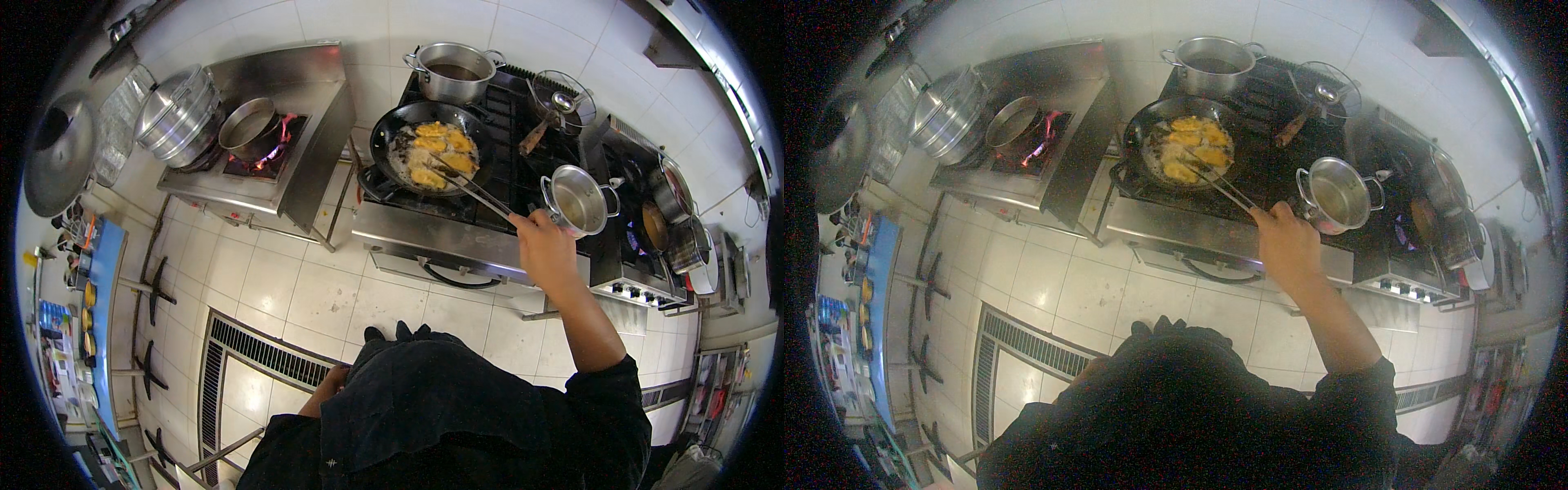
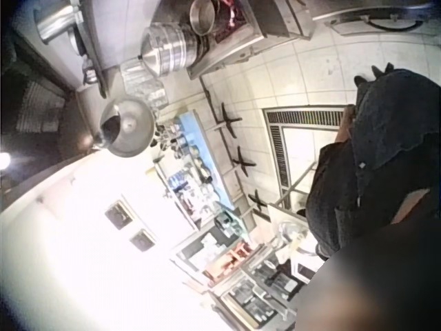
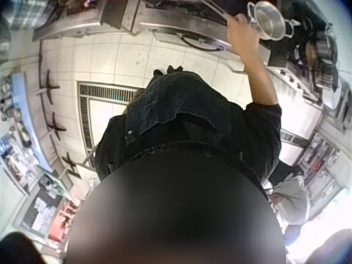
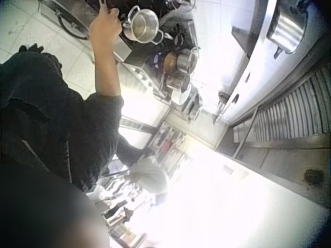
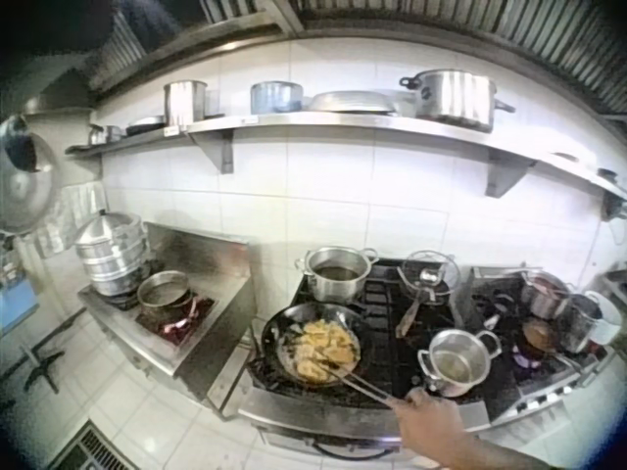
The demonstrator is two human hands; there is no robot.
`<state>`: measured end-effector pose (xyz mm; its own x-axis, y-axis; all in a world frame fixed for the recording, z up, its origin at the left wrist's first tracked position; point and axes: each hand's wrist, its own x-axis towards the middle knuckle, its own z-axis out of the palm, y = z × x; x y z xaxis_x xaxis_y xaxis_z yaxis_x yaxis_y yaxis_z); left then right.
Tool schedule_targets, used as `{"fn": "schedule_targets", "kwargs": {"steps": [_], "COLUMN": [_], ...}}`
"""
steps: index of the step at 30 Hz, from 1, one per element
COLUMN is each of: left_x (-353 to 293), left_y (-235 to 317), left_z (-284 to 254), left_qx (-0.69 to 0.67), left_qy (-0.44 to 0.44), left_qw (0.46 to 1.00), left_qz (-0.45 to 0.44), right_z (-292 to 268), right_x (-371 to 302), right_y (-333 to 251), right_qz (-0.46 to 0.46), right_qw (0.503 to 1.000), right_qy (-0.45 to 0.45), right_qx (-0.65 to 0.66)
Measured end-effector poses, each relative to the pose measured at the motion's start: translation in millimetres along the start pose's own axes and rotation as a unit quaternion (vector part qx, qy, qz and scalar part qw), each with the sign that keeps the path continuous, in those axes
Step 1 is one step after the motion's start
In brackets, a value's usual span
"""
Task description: The person fries food items in a pan on a gas stove, using tongs to flip and arrange them. They then move to a prep station to wash a plastic container and pour a red powder from a packet into a jar. The person returns to the stove to continue frying the food.
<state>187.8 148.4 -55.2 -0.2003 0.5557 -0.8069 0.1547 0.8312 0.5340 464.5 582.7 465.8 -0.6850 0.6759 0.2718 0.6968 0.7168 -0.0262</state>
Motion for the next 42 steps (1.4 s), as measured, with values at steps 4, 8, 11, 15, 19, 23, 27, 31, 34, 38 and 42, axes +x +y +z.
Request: {"fn": "schedule_targets", "kwargs": {"steps": [4, 8, 11, 15, 19, 23, 27, 31, 34, 38, 42], "left_x": [18.7, 33.1, 24.3, 1.0, -8.1, -13.2, -0.3, -5.1, -2.8, 7.4, 11.4], "left_y": [-33.1, -52.9, -47.8, -47.3, -21.7, 2.3, -2.0, -18.6, -3.2, -38.9, -26.1], "left_z": [3.9, 11.2, 11.3, 1.0, -7.3, -9.3, -3.9, -1.6, 5.5, 2.9, 8.7], "left_qx": [0.211, 0.358, 0.405, 0.155, 0.078, 0.234, 0.392, 0.432, -0.121, 0.183, 0.022], "left_qy": [0.018, 0.027, -0.009, -0.014, -0.038, -0.028, -0.02, -0.009, -0.037, 0.016, -0.017], "left_qw": [0.965, 0.911, 0.887, 0.972, 0.991, 0.964, 0.902, 0.879, 0.988, 0.969, 0.996], "left_qz": [0.155, 0.203, 0.222, 0.176, 0.104, 0.123, 0.18, 0.201, -0.086, 0.165, 0.084], "right_z": [-7.1, -6.6, -7.1, -18.9, -3.7, -2.4, 6.9, 19.6, 15.5, -14.8, -38.6], "right_x": [0.3, -12.3, -24.8, -28.3, -24.6, -9.2, -6.6, -8.8, -21.0, -21.0, -23.5], "right_y": [0.9, 30.5, 64.2, 74.6, 85.4, 81.0, 83.2, 89.2, 86.4, 74.9, 61.6], "right_qz": [0.043, 0.089, 0.16, 0.323, 0.32, 0.334, 0.344, 0.311, 0.205, 0.048, 0.013], "right_qw": [0.997, 0.98, 0.947, 0.812, 0.792, 0.767, 0.749, 0.792, 0.902, 0.987, 0.997], "right_qy": [-0.025, 0.009, -0.018, -0.095, -0.085, -0.106, -0.11, -0.082, -0.01, 0.016, -0.014], "right_qx": [0.057, 0.177, 0.278, 0.477, 0.513, 0.538, 0.555, 0.519, 0.38, 0.154, 0.077]}}
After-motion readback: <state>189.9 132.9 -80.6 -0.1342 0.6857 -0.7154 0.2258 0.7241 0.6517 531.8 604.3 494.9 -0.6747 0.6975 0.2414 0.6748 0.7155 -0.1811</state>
